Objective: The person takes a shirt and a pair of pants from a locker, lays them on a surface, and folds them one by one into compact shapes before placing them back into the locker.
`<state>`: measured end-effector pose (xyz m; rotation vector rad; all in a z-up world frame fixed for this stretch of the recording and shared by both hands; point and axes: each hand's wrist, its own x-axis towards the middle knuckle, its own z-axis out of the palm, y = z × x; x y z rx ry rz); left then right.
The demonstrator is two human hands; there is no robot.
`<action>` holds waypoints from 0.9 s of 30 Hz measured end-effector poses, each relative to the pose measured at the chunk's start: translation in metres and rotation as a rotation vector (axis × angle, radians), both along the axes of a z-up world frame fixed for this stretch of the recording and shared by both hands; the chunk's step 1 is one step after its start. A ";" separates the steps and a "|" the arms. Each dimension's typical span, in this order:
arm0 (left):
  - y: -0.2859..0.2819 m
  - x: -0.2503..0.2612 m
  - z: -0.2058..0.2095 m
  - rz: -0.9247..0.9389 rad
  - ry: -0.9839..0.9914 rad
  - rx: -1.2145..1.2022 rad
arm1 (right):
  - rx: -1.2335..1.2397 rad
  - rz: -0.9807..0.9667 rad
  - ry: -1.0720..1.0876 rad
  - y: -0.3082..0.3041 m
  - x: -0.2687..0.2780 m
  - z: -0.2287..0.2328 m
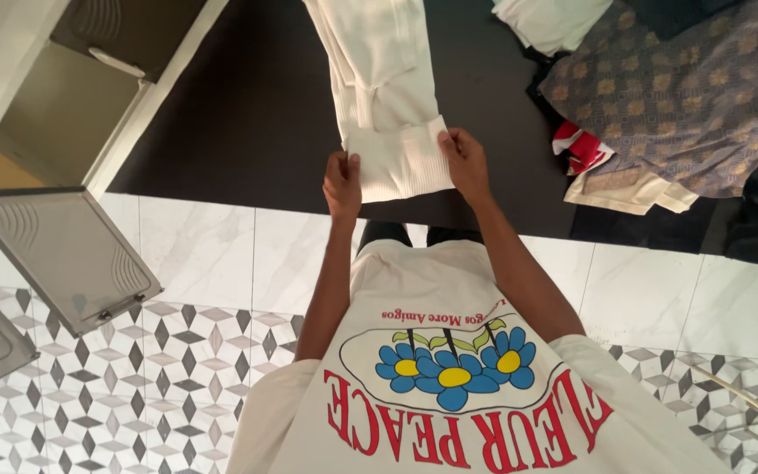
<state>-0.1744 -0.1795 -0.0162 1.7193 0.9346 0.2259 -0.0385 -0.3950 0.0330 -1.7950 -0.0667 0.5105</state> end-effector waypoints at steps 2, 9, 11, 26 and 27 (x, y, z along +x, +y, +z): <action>0.009 0.003 -0.016 -0.008 -0.198 -0.184 | -0.078 -0.075 0.033 0.007 0.006 -0.003; 0.020 0.016 0.004 -0.013 0.143 0.258 | -0.462 -0.037 -0.268 0.012 0.008 0.008; 0.000 0.004 0.040 0.034 0.046 0.553 | -0.463 0.007 -0.564 0.009 -0.011 0.024; -0.010 -0.012 0.088 -0.837 -0.031 0.667 | -0.645 0.803 -0.811 -0.003 -0.025 0.048; -0.008 -0.011 0.087 -0.814 -0.060 0.726 | -0.660 0.805 -0.823 -0.009 -0.024 0.045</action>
